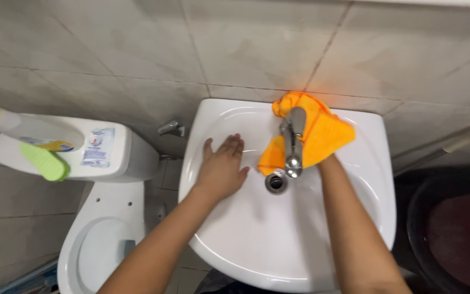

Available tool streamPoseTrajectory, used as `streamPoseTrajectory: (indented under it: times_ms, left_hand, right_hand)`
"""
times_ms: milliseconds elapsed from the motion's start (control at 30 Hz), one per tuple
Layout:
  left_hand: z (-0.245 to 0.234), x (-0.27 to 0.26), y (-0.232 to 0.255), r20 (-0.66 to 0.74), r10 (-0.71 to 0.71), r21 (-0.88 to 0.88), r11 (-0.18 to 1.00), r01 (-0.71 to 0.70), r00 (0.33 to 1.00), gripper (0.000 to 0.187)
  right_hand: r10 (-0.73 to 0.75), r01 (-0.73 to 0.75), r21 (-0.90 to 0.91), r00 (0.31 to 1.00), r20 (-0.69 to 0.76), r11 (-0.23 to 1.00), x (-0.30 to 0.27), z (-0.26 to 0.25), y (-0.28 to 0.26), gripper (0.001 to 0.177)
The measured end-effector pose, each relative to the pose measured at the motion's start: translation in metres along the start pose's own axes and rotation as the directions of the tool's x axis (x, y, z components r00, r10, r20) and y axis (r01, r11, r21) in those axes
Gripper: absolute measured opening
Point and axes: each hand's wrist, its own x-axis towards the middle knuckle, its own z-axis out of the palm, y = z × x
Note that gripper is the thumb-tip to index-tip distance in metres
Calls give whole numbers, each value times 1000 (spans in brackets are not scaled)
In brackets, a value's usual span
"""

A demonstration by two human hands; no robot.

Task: The person cleans a bathroom sink and faucet by hand with a cloth, wiping the metal faucet handles and the basin surface.

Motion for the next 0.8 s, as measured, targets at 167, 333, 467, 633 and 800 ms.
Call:
streamPoseTrajectory:
  times_ms: [167, 333, 467, 633, 800]
  left_hand:
    - [4, -2, 0, -25, 38, -1, 999, -38, 999, 72]
    - [5, -1, -10, -42, 71, -18, 997, -72, 997, 73]
    - [6, -3, -17, -37, 114, -9, 993, -114, 993, 71]
    - [2, -1, -21, -14, 138, -20, 990, -138, 990, 71]
    - [2, 1, -20, -9, 133, -39, 990, -134, 991, 72]
  right_hand:
    - [158, -142, 113, 976, -151, 983, -10, 22, 8, 33]
    - [162, -108, 179, 934, -317, 978, -54, 40, -1, 33]
    - [312, -227, 308, 912, -267, 924, -73, 32, -11, 33]
    - [520, -422, 435, 844, -131, 795, -59, 21, -7, 33]
    - [617, -522, 453, 782, -84, 723, -56, 30, 6, 33]
